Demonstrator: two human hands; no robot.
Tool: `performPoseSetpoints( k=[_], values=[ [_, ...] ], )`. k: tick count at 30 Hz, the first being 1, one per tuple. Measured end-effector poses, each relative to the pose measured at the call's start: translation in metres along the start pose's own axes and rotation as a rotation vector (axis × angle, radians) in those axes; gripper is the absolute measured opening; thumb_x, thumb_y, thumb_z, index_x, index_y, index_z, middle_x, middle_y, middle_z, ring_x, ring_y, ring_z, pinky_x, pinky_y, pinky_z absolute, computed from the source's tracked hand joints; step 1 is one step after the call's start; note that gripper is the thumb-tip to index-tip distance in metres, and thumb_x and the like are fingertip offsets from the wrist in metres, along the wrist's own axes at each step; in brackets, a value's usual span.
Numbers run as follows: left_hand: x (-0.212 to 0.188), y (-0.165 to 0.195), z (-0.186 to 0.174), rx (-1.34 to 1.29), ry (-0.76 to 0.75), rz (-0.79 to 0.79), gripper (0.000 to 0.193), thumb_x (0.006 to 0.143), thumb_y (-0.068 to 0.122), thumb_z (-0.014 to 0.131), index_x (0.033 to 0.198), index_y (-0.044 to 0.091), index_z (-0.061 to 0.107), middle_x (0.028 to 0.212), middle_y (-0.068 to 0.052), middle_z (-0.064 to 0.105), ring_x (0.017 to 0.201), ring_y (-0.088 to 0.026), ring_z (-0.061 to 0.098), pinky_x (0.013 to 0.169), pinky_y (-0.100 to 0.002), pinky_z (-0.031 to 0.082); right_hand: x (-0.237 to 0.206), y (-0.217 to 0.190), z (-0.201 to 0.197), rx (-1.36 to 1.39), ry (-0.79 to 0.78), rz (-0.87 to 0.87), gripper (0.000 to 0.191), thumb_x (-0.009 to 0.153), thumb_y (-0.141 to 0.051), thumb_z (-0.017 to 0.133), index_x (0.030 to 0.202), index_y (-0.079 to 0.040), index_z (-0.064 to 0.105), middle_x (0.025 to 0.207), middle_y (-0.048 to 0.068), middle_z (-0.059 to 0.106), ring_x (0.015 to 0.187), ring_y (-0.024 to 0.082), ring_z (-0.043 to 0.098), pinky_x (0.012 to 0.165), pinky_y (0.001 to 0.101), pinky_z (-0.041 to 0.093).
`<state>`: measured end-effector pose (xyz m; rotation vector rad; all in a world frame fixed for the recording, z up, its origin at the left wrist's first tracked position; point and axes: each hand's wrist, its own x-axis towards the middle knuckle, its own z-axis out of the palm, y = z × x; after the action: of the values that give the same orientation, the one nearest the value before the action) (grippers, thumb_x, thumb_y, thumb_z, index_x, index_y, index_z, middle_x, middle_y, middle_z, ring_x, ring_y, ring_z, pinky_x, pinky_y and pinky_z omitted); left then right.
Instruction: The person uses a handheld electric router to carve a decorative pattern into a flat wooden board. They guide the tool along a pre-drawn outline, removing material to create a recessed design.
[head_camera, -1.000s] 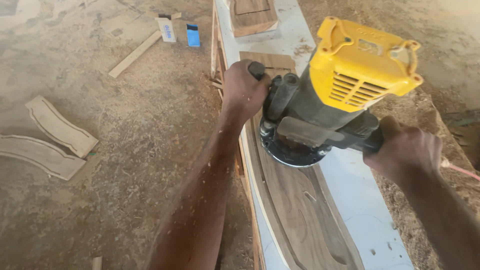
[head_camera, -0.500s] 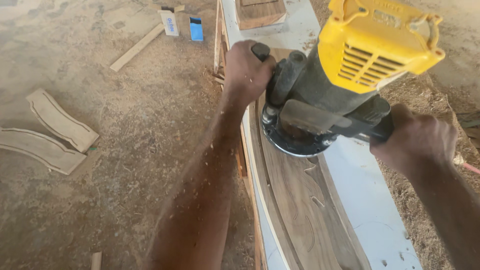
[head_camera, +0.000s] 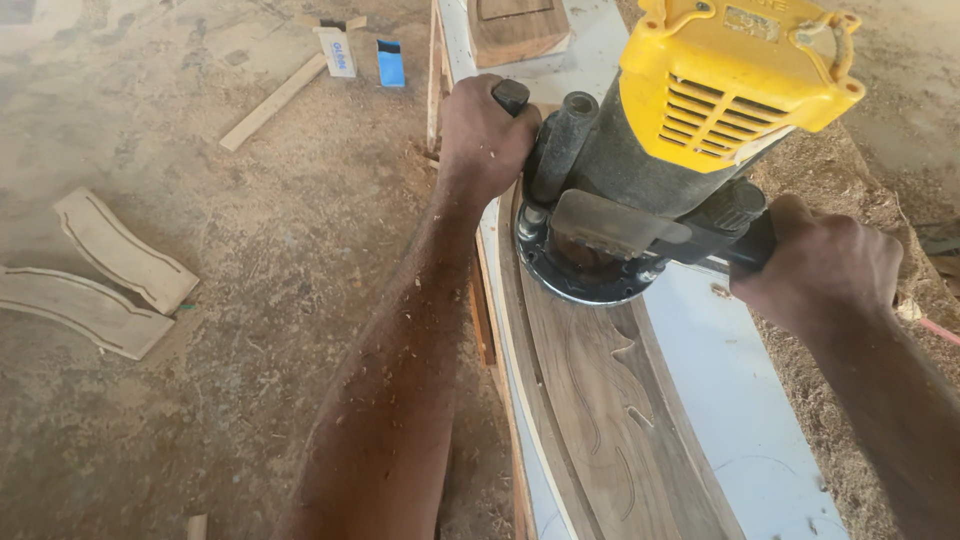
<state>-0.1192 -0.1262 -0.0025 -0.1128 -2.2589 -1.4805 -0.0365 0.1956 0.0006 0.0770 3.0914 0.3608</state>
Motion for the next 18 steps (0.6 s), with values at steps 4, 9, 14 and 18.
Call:
performPoseSetpoints(
  k=[4, 9, 14, 18],
  values=[
    [0.002, 0.0, -0.001, 0.019, 0.0, -0.02, 0.018, 0.077, 0.012, 0.072, 0.072, -0.004, 0.064, 0.066, -0.016, 0.07, 0.06, -0.028, 0.07, 0.062, -0.04, 0.054, 0.002, -0.006, -0.006, -0.013, -0.051, 0.04, 0.035, 0.091, -0.041, 0.067, 0.11, -0.012, 0.064, 0.077, 0.008, 0.07, 0.067, 0.022, 0.07, 0.063, 0.0411, 0.057],
    [0.003, -0.001, -0.001, 0.035, -0.012, -0.055, 0.016, 0.076, 0.011, 0.07, 0.069, -0.002, 0.062, 0.064, -0.015, 0.067, 0.059, -0.028, 0.066, 0.06, -0.041, 0.053, 0.002, -0.005, -0.007, 0.033, -0.047, 0.024, 0.033, 0.09, -0.037, 0.068, 0.111, -0.012, 0.064, 0.08, 0.008, 0.066, 0.065, 0.021, 0.07, 0.062, 0.0397, 0.058],
    [-0.001, -0.003, -0.002, 0.035, 0.031, 0.066, 0.016, 0.076, 0.01, 0.07, 0.071, -0.003, 0.062, 0.066, -0.019, 0.066, 0.061, -0.033, 0.064, 0.062, -0.043, 0.051, 0.006, -0.002, 0.0, 0.045, -0.045, 0.009, 0.03, 0.091, -0.037, 0.067, 0.107, -0.011, 0.063, 0.076, 0.008, 0.064, 0.058, 0.02, 0.067, 0.055, 0.0379, 0.057],
    [-0.002, -0.001, -0.003, -0.005, 0.033, 0.04, 0.016, 0.075, 0.011, 0.069, 0.073, -0.003, 0.062, 0.066, -0.019, 0.067, 0.061, -0.032, 0.068, 0.061, -0.043, 0.052, 0.005, 0.003, 0.004, 0.036, -0.018, -0.025, 0.024, 0.093, -0.033, 0.063, 0.1, -0.011, 0.064, 0.068, 0.007, 0.062, 0.05, 0.018, 0.063, 0.048, 0.0373, 0.054]
  ],
)
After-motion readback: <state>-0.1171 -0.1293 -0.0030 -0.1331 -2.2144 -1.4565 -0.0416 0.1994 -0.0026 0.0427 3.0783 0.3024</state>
